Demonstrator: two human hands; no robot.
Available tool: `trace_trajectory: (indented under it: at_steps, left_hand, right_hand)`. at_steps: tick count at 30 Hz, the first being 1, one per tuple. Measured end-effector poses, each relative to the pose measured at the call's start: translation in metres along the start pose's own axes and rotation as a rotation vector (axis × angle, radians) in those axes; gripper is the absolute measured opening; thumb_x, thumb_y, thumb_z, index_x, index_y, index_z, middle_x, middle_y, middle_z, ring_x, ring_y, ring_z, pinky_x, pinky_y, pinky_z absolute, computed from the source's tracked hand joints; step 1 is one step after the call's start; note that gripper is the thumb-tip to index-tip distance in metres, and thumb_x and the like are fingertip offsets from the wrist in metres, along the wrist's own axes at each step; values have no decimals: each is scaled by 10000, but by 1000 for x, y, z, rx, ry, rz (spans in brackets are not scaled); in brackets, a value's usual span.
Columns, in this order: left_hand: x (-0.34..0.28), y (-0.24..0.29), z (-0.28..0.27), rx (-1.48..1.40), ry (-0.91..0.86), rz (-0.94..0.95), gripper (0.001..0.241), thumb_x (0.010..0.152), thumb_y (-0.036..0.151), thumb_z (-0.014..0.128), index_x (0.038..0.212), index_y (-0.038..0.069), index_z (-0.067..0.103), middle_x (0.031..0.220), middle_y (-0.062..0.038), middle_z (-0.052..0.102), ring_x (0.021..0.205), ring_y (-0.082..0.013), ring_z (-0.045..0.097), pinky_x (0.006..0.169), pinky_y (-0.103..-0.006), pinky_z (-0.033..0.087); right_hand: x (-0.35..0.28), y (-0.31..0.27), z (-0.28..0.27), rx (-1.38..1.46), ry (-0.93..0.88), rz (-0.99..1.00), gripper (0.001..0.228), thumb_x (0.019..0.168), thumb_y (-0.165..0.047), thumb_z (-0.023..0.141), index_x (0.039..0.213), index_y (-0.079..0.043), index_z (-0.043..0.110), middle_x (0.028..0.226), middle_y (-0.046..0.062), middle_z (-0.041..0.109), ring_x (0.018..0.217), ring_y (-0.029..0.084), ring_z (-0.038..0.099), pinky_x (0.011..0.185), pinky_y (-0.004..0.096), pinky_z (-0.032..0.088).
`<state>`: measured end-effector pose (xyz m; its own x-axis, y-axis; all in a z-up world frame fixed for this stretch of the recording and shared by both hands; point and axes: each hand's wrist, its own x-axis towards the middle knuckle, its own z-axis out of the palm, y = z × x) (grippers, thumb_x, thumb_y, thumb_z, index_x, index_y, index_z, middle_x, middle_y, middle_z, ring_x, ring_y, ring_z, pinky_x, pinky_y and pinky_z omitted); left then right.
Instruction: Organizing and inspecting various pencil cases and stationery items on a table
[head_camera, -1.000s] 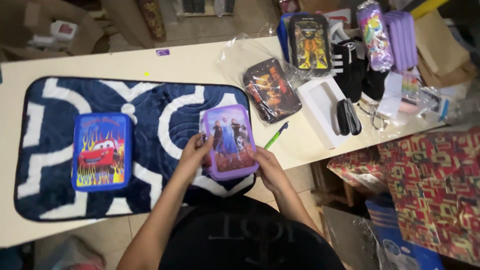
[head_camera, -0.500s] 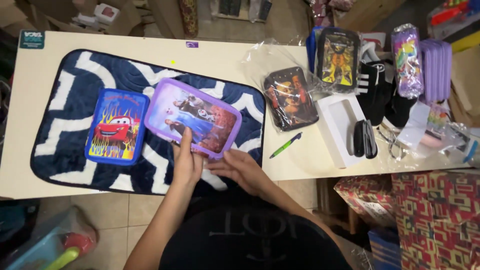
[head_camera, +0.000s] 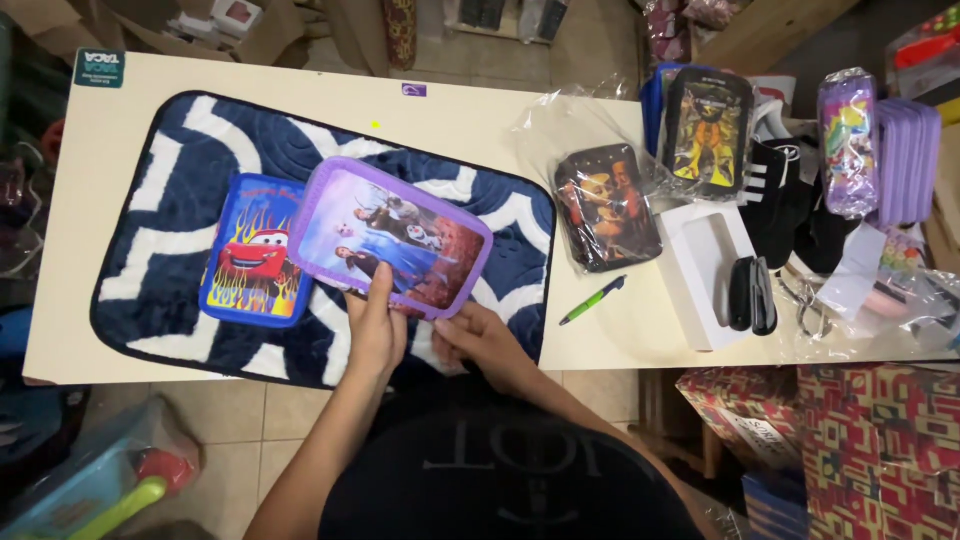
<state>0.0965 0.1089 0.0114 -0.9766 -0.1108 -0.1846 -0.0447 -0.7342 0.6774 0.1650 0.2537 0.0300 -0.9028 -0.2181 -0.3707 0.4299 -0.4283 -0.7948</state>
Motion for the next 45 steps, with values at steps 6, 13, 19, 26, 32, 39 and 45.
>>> trace_trajectory:
  at_steps: [6,13,19,26,32,39,45]
  left_hand:
    - [-1,11,2,101,-4,77,641,1016,120,662,1536,208,298,1505,-79,479,1353,-227,504,1143,-466,463]
    - [12,24,-2,20,-34,47,620,1036,132,625,1555,199,293,1509,-106,496,1374,-287,519,1119,-518,482]
    - [16,37,-7,86,70,-28,583,1016,151,672,1497,152,342,1393,-108,542,1239,-236,557,1043,-459,522]
    - [30,32,-46,258,-121,-235,601,940,123,742,1473,124,463,1339,-128,630,1204,-247,622,980,-474,561]
    - [49,109,-20,854,-907,-408,946,827,276,859,1556,5,320,1482,-282,499,1380,-405,463,1105,-586,395]
    - [52,156,72,1328,-1471,-458,1228,798,508,827,1589,-92,105,1300,-424,568,1245,-551,565,1038,-596,479]
    - [63,113,78,1100,-1386,-461,1092,716,361,919,1572,32,327,1405,-340,558,1343,-517,496,1126,-579,398]
  right_hand:
    - [-10,-20,27,237,-111,55,138,1030,-195,623,1071,-72,577,763,63,557,582,129,583,506,205,444]
    - [11,28,-5,166,-186,-133,149,1069,-163,559,1019,-25,537,675,52,371,489,149,407,431,247,368]
    - [4,0,-1,-1397,262,-988,132,1010,-210,636,940,-138,722,691,50,581,596,249,605,540,357,505]
    - [0,-69,-3,-1282,531,-1028,99,981,-125,696,890,-90,713,755,61,618,662,290,608,615,377,507]
    - [-7,-117,27,-1242,417,-990,72,964,-122,714,980,-82,771,885,89,727,787,320,699,718,408,562]
    - [-10,-165,75,-1096,0,-735,229,1042,-153,558,1137,-53,741,878,220,707,806,471,683,756,546,542]
    - [3,-142,14,-682,198,-527,503,1046,-376,490,1452,-93,581,888,46,693,766,131,604,758,321,511]
